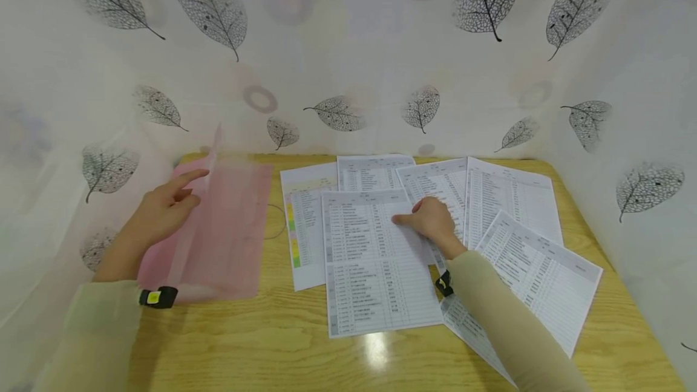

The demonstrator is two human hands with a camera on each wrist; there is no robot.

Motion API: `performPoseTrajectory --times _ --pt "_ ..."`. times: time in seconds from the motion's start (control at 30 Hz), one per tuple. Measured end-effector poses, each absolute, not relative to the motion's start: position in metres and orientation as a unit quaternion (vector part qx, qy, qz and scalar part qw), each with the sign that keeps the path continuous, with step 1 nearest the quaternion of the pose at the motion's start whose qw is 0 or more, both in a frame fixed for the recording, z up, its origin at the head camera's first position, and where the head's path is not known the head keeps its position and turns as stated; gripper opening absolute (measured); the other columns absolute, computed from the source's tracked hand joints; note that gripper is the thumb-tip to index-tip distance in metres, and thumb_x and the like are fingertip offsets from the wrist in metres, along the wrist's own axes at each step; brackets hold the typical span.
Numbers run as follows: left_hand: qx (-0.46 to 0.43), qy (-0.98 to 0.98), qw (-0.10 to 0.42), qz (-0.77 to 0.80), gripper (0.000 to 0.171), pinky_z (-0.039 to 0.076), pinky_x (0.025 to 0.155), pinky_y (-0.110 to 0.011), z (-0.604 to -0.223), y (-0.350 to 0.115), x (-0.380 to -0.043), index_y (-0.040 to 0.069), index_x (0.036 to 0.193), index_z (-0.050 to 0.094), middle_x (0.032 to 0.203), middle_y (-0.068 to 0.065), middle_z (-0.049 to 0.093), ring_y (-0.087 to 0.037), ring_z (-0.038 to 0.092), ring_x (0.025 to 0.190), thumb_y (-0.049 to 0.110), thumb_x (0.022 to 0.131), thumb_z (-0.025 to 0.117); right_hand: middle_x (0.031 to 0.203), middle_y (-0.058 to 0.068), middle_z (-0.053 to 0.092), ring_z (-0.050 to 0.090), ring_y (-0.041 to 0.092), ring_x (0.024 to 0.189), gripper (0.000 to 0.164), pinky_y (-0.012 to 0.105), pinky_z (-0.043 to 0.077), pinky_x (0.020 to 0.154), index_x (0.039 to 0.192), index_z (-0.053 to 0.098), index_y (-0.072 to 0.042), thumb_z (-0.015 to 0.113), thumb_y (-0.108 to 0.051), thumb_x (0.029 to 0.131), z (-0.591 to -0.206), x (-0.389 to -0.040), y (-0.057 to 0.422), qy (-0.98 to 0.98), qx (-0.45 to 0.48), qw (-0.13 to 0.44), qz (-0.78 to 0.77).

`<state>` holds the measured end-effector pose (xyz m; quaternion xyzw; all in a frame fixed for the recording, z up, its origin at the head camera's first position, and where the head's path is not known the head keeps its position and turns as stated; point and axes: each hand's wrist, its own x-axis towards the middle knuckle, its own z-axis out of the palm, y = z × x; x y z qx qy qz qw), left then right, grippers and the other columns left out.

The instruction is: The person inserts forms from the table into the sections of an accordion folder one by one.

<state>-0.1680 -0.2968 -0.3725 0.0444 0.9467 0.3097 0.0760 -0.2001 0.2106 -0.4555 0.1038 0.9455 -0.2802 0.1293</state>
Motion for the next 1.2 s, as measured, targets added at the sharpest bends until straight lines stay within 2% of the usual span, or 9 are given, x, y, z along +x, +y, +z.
performPoseTrajectory --times 0.1,0.3,0.57,0.87,1.2 --pt "0.044 0.947 0.078 0.308 0.057 0.043 0.102 -0.074 -0.3721 -0.2963 -0.1682 0.021 0.168 0.030 0.161 -0.034 0.039 -0.060 0.041 0.143 0.031 0.112 0.041 0.104 0.017 0.072 0.064 0.026 0.080 0.054 0.031 0.049 0.064 0.105 0.069 0.001 0.084 -0.046 0.083 -0.4560 -0.2000 0.2098 0.944 0.103 0.130 -0.285" --pt "0.047 0.948 0.076 0.306 0.057 0.044 0.101 -0.074 -0.3715 -0.2967 -0.1682 0.019 0.167 0.030 0.161 -0.035 0.039 -0.061 0.042 0.142 0.029 0.112 0.041 0.109 0.018 0.070 0.063 0.027 0.082 0.061 0.033 0.047 0.067 0.115 0.065 0.002 0.084 -0.047 0.084 -0.4567 -0.2007 0.2088 0.952 0.109 0.116 -0.263" --pt "0.043 0.949 0.078 0.303 0.057 0.045 0.100 -0.073 -0.3721 -0.2971 -0.1673 0.018 0.168 0.030 0.159 -0.036 0.041 -0.060 0.042 0.142 0.028 0.112 0.041 0.102 0.019 0.074 0.066 0.025 0.077 0.044 0.030 0.049 0.061 0.105 0.071 0.002 0.083 -0.036 0.086 -0.4541 -0.2019 0.2117 0.939 0.122 0.106 -0.305" --pt "0.042 0.949 0.082 0.302 0.058 0.044 0.100 -0.074 -0.3730 -0.2982 -0.1666 0.019 0.168 0.028 0.159 -0.037 0.039 -0.061 0.041 0.142 0.029 0.112 0.040 0.109 0.020 0.074 0.064 0.023 0.083 0.033 0.027 0.050 0.065 0.104 0.075 0.003 0.077 -0.028 0.091 -0.4591 -0.2034 0.2163 0.916 0.120 0.108 -0.366" --pt "0.048 0.950 0.077 0.298 0.058 0.045 0.099 -0.074 -0.3731 -0.2987 -0.1666 0.019 0.168 0.029 0.159 -0.038 0.039 -0.061 0.042 0.141 0.029 0.112 0.040 0.103 0.016 0.074 0.062 0.024 0.086 0.024 0.028 0.046 0.067 0.100 0.076 -0.002 0.073 -0.024 0.091 -0.4526 -0.2021 0.2142 0.923 0.101 0.083 -0.363"
